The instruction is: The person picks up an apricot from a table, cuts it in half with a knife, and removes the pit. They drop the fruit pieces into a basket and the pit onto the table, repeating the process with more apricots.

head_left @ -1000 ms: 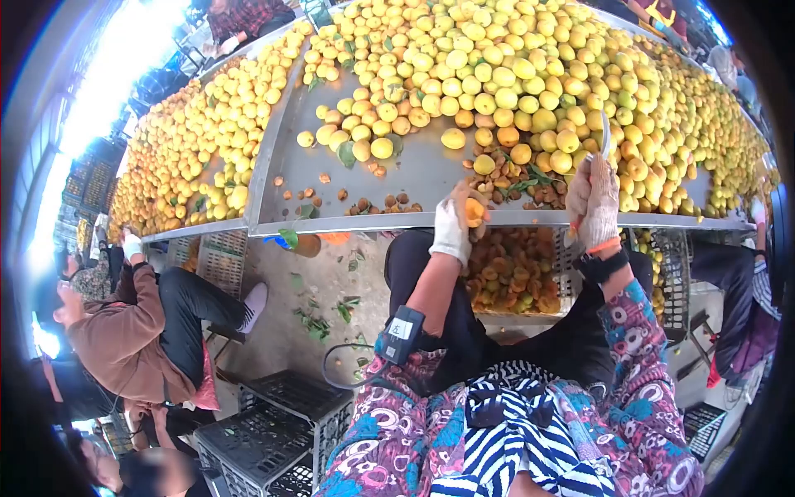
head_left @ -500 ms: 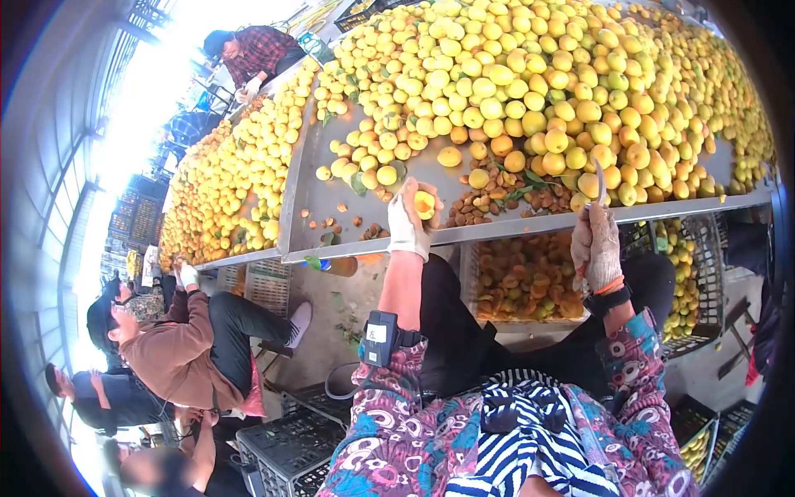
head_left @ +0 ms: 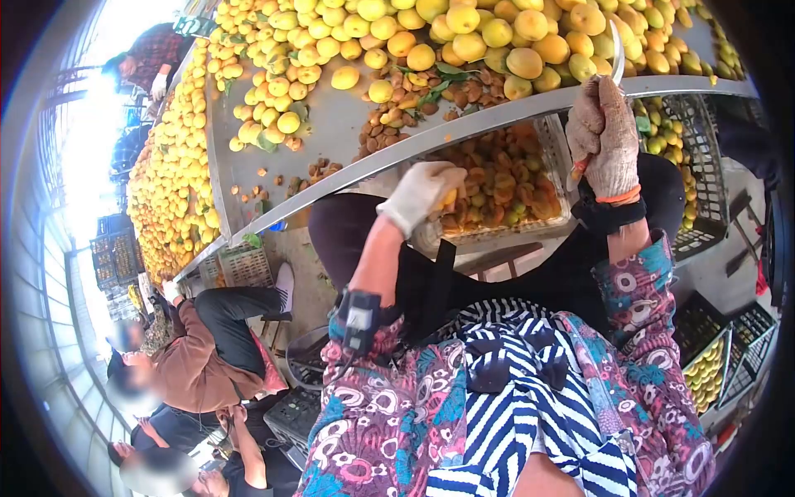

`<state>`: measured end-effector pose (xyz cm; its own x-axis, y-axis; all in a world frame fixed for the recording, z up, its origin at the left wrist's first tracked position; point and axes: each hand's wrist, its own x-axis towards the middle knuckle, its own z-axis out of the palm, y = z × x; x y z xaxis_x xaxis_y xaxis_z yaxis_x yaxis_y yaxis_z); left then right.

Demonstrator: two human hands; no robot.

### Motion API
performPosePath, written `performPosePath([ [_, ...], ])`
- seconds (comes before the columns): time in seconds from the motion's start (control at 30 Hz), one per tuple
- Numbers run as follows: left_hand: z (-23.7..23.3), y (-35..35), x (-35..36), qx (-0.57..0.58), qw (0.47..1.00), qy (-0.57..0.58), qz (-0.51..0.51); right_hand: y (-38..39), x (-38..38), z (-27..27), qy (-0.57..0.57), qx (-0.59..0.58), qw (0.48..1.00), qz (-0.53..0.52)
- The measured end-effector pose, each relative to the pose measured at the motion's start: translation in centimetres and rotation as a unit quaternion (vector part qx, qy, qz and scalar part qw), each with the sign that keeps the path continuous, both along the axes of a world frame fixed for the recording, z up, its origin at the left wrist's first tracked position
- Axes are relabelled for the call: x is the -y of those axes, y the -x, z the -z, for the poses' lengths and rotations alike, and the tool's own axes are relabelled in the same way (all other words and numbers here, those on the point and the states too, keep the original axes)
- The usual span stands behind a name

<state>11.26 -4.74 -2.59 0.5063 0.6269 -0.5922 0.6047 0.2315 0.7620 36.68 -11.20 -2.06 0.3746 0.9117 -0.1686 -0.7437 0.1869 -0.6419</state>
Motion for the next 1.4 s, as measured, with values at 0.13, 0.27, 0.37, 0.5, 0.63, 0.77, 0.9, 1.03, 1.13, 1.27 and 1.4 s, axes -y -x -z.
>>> performPosePath([
  [0.13, 10.8, -1.0, -1.8, -0.126, 0.944, -0.266, 0.153, -0.8, 0.2, 0.3, -0.011, -0.015, 1.0, 0.011],
  [0.27, 16.3, -1.5, -3.2, -0.185, 0.918, -0.314, 0.16, -1.0, 0.5, 0.0, -0.027, -0.036, 0.999, 0.006],
  [0.37, 23.4, -1.1, -3.3, -0.164, 0.946, -0.238, 0.15, -1.3, 0.8, 0.2, -0.017, -0.048, 0.999, -0.001],
  [0.5, 26.8, -2.2, -1.1, -0.25, 0.927, -0.171, 0.223, -1.6, 1.0, -0.1, -0.015, -0.074, 0.997, -0.02],
  [0.63, 30.1, -3.0, 1.2, -0.232, 0.934, -0.168, 0.214, -1.7, 1.2, -0.4, -0.001, -0.072, 0.997, -0.017],
  [0.77, 33.0, -4.1, 3.6, -0.256, 0.915, -0.23, 0.212, -1.9, 1.5, -0.2, 0.002, -0.103, 0.994, -0.034],
  [0.9, 34.1, -5.0, 4.1, -0.217, 0.913, -0.249, 0.239, -2.3, 2.4, -1.2, 0.11, -0.007, 0.994, -0.026],
  [1.03, 33.7, -7.8, 2.5, -0.178, 0.909, -0.258, 0.274, -2.2, 2.2, -0.8, 0.078, -0.049, 0.996, -0.016],
  [1.13, 32.5, -7.0, 1.1, -0.177, 0.91, -0.247, 0.283, -2.3, 1.9, -1.5, 0.067, -0.108, 0.992, 0.009],
  [1.27, 30.9, -5.4, 0.7, -0.17, 0.918, -0.229, 0.275, -2.0, 1.7, -1.7, 0.078, -0.102, 0.992, -0.013],
  [1.4, 27.8, -5.0, 1.2, -0.095, 0.943, -0.191, 0.256, -2.0, 1.9, -2.4, 0.07, -0.002, 0.997, -0.023],
])
